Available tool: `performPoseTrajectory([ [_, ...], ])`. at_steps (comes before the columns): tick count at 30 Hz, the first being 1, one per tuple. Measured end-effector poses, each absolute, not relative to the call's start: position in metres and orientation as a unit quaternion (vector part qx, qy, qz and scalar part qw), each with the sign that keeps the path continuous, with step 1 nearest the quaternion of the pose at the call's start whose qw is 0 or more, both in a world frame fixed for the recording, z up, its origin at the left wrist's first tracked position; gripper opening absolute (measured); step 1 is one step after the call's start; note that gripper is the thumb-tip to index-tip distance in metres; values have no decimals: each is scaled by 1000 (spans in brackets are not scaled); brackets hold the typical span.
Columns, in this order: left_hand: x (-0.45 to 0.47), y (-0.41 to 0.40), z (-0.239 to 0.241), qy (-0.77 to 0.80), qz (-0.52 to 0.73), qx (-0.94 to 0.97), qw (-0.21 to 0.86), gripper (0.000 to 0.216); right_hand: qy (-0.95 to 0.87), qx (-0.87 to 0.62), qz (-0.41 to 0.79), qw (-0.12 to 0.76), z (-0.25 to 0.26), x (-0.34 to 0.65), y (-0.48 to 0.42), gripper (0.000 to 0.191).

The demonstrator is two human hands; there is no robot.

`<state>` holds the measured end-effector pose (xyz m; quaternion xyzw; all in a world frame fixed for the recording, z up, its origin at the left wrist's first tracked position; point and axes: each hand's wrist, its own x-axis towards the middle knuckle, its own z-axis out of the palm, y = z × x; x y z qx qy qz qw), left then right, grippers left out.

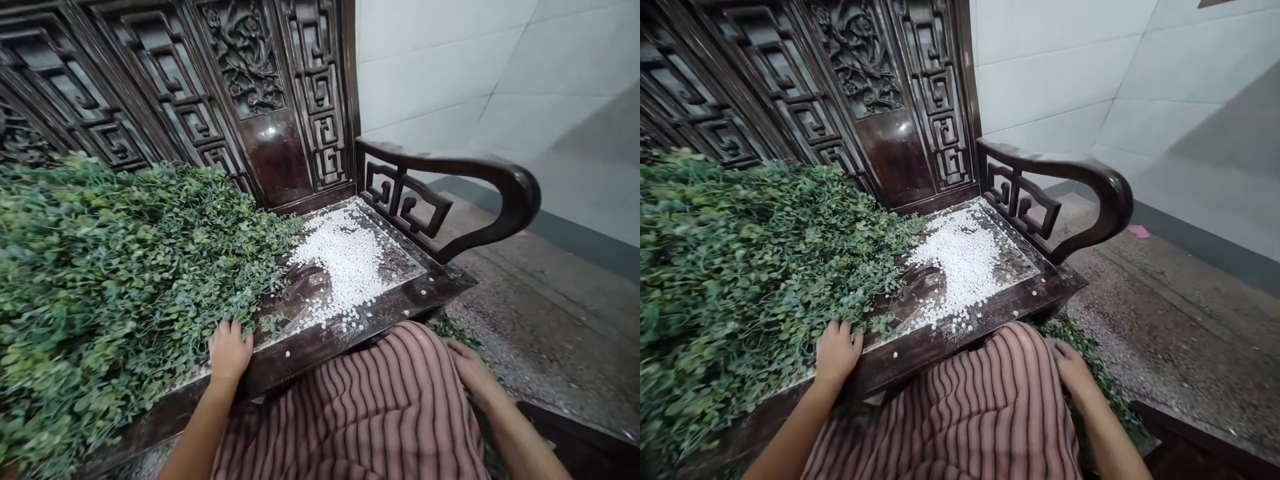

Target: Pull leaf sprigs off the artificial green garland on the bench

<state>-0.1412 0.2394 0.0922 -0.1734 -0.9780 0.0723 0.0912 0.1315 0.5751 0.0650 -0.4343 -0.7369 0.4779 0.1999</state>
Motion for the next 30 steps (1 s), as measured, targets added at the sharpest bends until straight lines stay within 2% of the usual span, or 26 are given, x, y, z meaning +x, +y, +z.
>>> performPoseTrajectory([
  [4,-139,242,96,-980,71,-167,86,35,-779,-352,407,321,110,89,561,44],
  [5,-138,243,97,-980,70,-167,81,35,-806,-314,378,328,116,72,554,48],
  [7,-137,243,100,-981,68,-166,74,35,-854,-275,318,306,117,34,542,61],
  [10,-137,242,101,-982,54,-168,73,36,-871,-337,274,230,99,-17,532,73],
  [12,-138,240,99,-982,41,-172,72,37,-869,-364,255,215,85,-41,529,72],
  [17,-144,235,93,-981,24,-179,70,36,-869,-354,243,248,71,-68,504,64],
  [21,-148,231,87,-978,23,-194,78,35,-900,-250,248,258,72,-68,487,59],
  [24,-149,229,84,-977,23,-199,71,34,-903,-209,231,296,77,-69,522,56],
  [26,-150,229,83,-978,27,-198,66,34,-878,-278,219,323,80,-76,566,58],
  [30,-152,229,81,-978,46,-196,58,34,-866,-361,223,266,81,-104,644,64],
])
